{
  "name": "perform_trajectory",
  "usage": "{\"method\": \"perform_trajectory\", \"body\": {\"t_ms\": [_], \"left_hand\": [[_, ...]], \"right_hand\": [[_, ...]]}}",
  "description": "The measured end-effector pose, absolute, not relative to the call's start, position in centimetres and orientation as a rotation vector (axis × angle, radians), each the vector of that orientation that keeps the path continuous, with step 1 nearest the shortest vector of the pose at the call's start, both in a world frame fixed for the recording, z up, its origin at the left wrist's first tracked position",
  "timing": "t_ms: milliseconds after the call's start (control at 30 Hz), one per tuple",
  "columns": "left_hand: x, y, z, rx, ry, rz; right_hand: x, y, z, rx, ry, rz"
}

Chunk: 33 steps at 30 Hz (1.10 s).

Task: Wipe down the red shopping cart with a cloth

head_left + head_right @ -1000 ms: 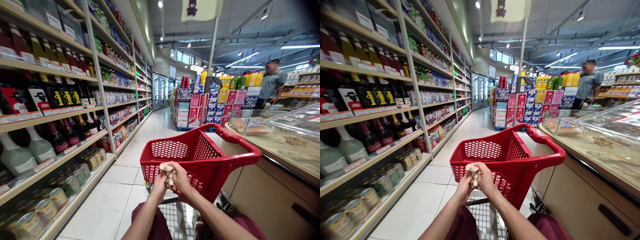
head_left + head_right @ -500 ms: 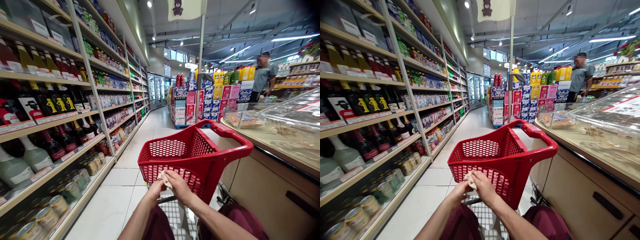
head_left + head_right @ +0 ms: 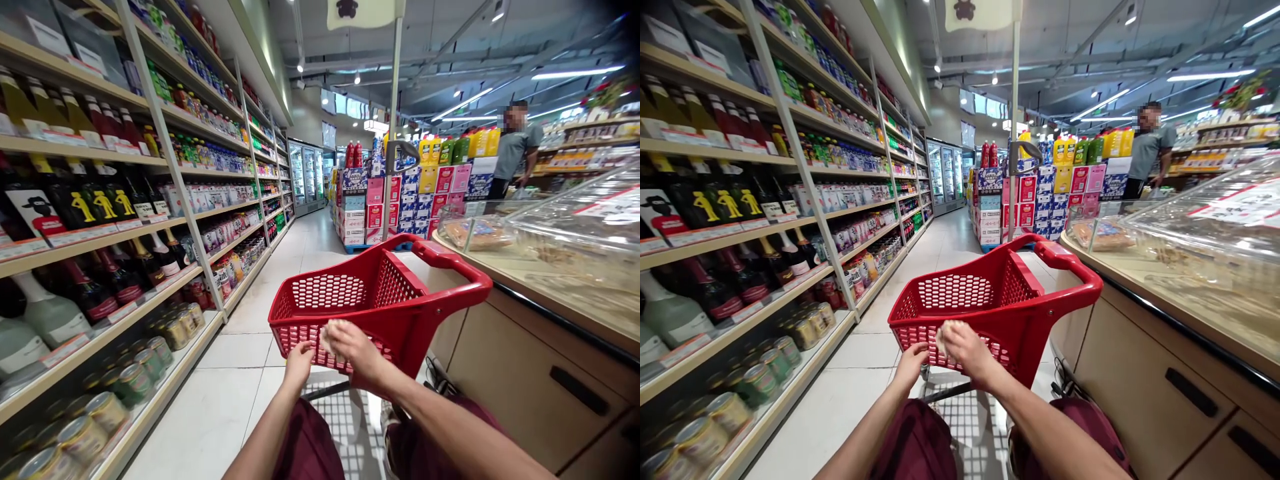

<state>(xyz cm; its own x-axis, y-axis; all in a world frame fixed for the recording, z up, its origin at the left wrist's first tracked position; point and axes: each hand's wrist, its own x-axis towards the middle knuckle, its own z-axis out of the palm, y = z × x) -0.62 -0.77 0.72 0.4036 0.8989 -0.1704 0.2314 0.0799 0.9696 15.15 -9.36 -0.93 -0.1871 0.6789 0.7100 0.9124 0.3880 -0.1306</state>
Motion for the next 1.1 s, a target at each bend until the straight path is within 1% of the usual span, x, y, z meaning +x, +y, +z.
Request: {"method": "perform_trajectory", "body": {"t_ms": [100,167,233,333,400,500,633,767,867,967,1100], "left_hand": [[0.8,-1.5,0.6,1.443,1.060,0.689],[1.7,-2.5,0.7,1.429,1.028,0.686],[2.3,-3.8,0.8,1.397,1.005,0.672],[3.2,-5.7,1.2,1.142,0.875,0.611],[3.9,-6.7,1.7,0.937,0.706,0.581],[5.1,-7.5,2.3,0.899,0.634,0.602],[5.4,-7.5,2.0,1.014,0.752,0.587],[4.4,-7.1,2.4,1.109,0.804,0.450],[4.4,-6.6,4.3,1.296,0.762,0.456],[5.2,-5.6,6.4,1.542,0.779,0.642],[5.8,-4.3,6.6,1.659,0.882,0.736]], "right_hand": [[15.6,-9.9,1.1,-1.397,-1.798,-0.391],[15.3,-10.5,1.2,-1.408,-1.740,-0.380],[14.6,-10.8,0.6,-1.418,-1.520,-0.280],[13.9,-10.9,0.3,-1.376,-1.096,-0.050],[13.9,-11.0,0.7,-1.360,-1.005,0.001],[14.1,-12.0,1.2,-1.443,-1.117,-0.125],[13.9,-14.4,0.1,-1.541,-1.572,-0.369],[14.8,-16.0,-0.2,-1.606,-1.897,-0.413],[17.5,-15.7,2.0,-1.597,-1.875,-0.592],[20.4,-14.9,3.7,-1.570,-1.702,-0.799],[21.5,-15.7,1.8,-1.445,-1.848,-0.742]]}}
